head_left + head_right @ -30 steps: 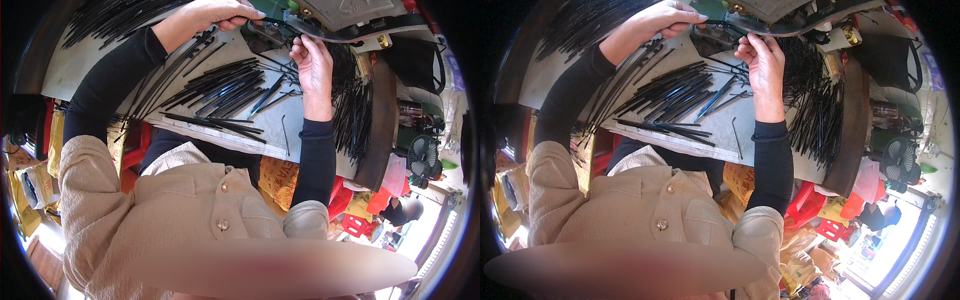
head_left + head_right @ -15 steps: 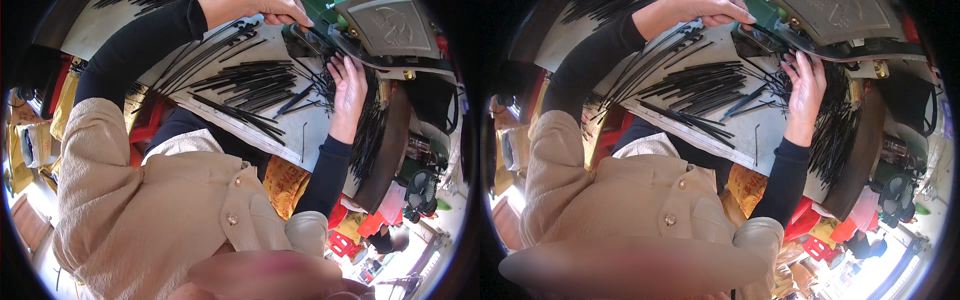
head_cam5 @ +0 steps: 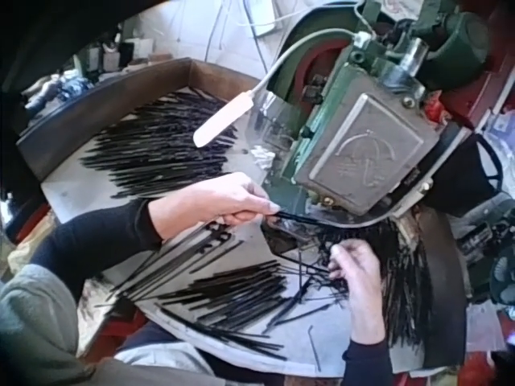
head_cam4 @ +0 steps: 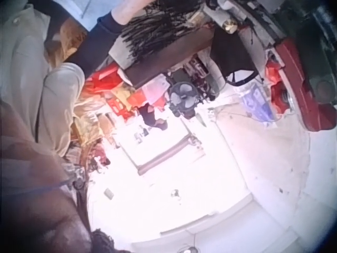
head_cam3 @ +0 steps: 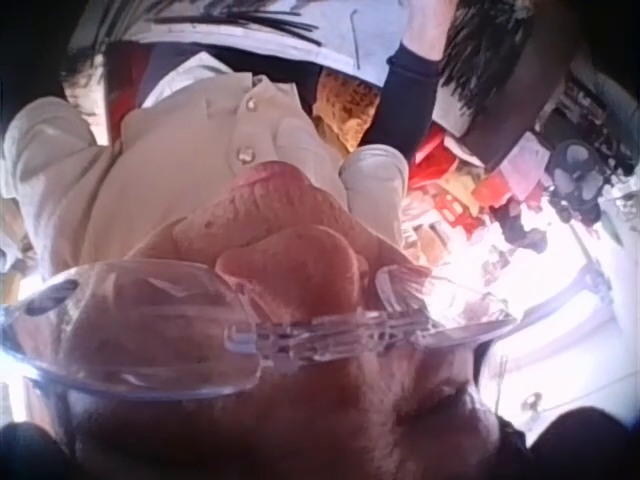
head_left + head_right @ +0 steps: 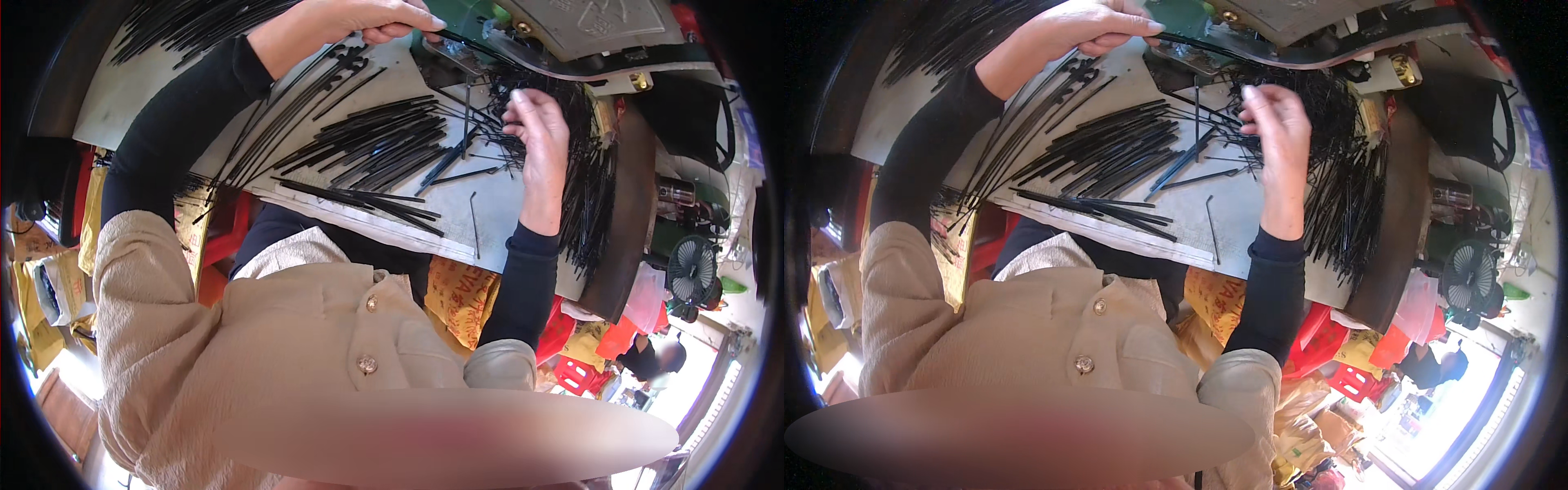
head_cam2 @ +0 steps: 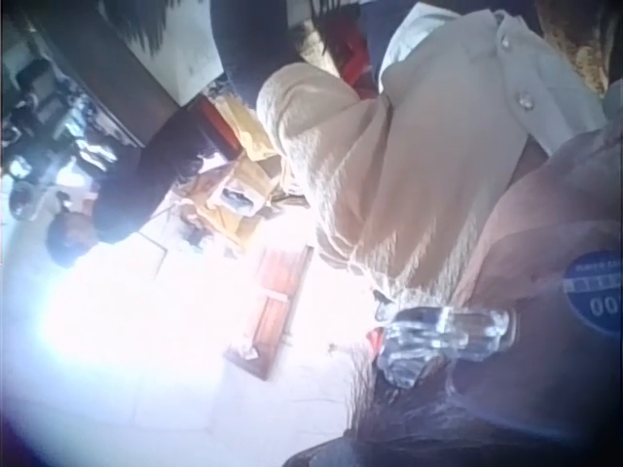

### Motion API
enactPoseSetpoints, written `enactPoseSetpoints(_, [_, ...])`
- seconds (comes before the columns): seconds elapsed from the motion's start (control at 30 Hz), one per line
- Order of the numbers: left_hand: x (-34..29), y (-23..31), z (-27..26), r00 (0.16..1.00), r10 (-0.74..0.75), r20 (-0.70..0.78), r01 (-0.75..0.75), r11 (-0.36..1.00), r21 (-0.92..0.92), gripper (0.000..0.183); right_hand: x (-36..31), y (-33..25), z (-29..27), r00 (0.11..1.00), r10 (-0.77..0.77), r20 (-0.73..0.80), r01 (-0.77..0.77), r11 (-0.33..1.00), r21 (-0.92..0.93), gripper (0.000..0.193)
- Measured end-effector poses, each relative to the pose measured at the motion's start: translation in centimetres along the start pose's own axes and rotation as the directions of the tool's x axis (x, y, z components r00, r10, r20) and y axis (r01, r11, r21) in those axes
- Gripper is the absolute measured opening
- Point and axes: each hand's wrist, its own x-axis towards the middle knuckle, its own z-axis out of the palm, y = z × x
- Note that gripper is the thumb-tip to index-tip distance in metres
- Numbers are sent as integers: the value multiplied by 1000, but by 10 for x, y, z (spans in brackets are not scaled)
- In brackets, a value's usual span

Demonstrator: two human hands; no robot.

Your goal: The person assembles umbrella frame ribs by picking up rods and connectors from the table, fitting the components together by hand, and placing the assembled ribs onto the worktable.

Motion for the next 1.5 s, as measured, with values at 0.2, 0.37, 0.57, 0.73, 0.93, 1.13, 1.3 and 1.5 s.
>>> enactPoseSetpoints(0.2, [6, -5, 4, 999, 41, -11, -40, 999, 18, 28, -27, -12, 26, 943, -99, 317, 248, 843, -476, 24])
enactPoseSetpoints(0.37, [4, -4, 7, 999, -6, -32, 4, 999, -45, 27, -23, -11, 31, 968, -81, 237, 189, 857, -479, 21])
enactPoseSetpoints(0.57, [0, -3, 8, 999, 23, -24, -25, 998, -65, 28, -21, -5, 35, 971, -107, 212, 198, 856, -477, 19])
enactPoseSetpoints(0.73, [6, -10, 6, 1000, -5, 3, 5, 993, -121, 27, -12, -3, 28, 951, -216, 219, 268, 932, -245, 22])
enactPoseSetpoints(0.93, [3, -7, 7, 1000, 9, 21, -6, 991, -135, 27, -1, -4, 24, 940, -271, 207, 326, 895, -306, 20])
enactPoseSetpoints(1.13, [6, -10, 6, 999, 12, 36, -5, 985, -174, 27, 5, -5, 23, 902, -371, 222, 428, 840, -334, 19])
enactPoseSetpoints(1.3, [9, -16, 4, 999, 23, 46, -15, 983, -182, 27, 5, -14, 25, 858, -455, 239, 511, 715, -476, 19])
enactPoseSetpoints(1.5, [9, -16, 5, 998, 45, 39, -38, 984, -174, 28, 8, -13, 26, 832, -506, 227, 539, 644, -542, 17])
